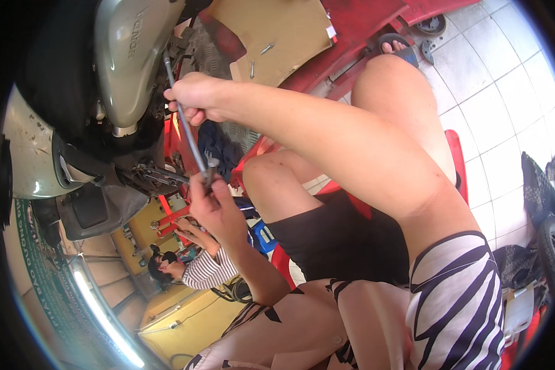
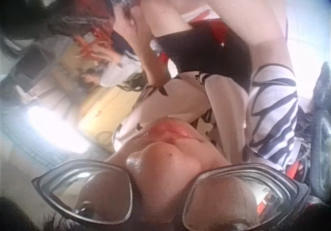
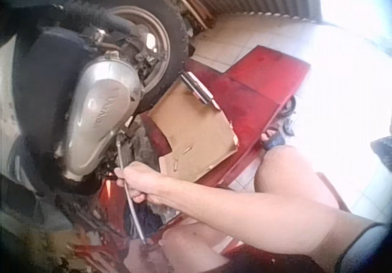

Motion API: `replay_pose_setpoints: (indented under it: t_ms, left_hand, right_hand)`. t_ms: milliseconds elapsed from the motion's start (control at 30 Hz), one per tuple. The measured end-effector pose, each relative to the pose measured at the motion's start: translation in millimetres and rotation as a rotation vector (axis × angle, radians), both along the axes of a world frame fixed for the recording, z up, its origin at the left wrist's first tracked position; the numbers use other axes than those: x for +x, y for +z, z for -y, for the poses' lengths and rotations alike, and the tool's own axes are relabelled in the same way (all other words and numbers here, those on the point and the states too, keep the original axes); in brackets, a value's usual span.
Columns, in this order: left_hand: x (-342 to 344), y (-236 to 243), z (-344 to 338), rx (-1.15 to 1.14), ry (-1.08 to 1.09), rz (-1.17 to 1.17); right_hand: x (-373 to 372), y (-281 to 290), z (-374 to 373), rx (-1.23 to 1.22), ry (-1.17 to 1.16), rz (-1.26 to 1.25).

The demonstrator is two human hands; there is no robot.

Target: The person uses a T-handle wrench to tighten or loosen bolts on the underside of a motorcycle. They repeatedly reposition the tool and apply torque to fasteners near the engine area while seated on a red stool.

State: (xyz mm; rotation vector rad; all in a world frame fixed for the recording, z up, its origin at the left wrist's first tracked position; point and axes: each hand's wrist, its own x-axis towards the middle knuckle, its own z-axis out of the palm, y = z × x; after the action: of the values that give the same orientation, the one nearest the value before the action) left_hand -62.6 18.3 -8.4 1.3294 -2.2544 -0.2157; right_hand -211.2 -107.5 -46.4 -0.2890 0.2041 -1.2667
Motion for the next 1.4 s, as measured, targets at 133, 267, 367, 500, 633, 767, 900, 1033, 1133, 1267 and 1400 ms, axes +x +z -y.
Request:
replay_pose_setpoints:
  t_ms: [133,267,367,500,633,767,900,1033,1133,1267,1400]
  left_hand:
    - [-14.4,16.4,10.8,-0.295,-0.034,0.000]
    - [-11.3,5.0,22.0,-0.464,0.036,-0.006]
    - [-17.6,-13.6,21.8,-0.511,0.014,-0.046]
    - [-46.8,-19.3,8.5,0.102,0.044,-0.940]
    - [-62.0,-22.4,4.8,0.326,-0.084,-1.064]
    - [-81.5,-35.3,-0.8,0.342,-0.135,-1.002]
    - [-78.3,-42.5,-0.2,0.428,-0.103,-1.434]
    - [-63.3,-55.1,-0.8,0.554,-0.202,-1.589]
    - [-40.4,-64.5,-8.2,0.665,-0.173,-1.450]
    - [-3.5,-61.5,-28.4,0.824,-0.178,-1.136]
    - [2.1,-54.7,-35.2,0.818,-0.056,-0.966]
  right_hand:
    - [-2.4,3.7,4.3,-0.105,0.070,0.161]
    - [-4.5,1.1,2.6,-0.198,0.082,0.158]
    - [-0.4,-4.1,1.4,-0.206,0.049,0.108]
    - [7.9,-2.4,-0.7,-0.238,0.007,0.081]
    - [-2.3,-15.4,-1.8,-0.363,0.238,0.204]
    - [-4.2,-26.4,-3.8,-0.448,0.333,0.345]
    - [7.6,-21.6,-8.4,-0.401,0.150,0.132]
    - [7.3,-20.4,-7.5,-0.283,0.093,-0.223]
    - [2.9,-21.9,-9.7,-0.254,0.087,-0.422]
    - [-8.7,-20.3,-12.7,-0.269,0.239,-0.696]
    - [-3.8,-22.5,-8.6,-0.285,0.316,-0.767]
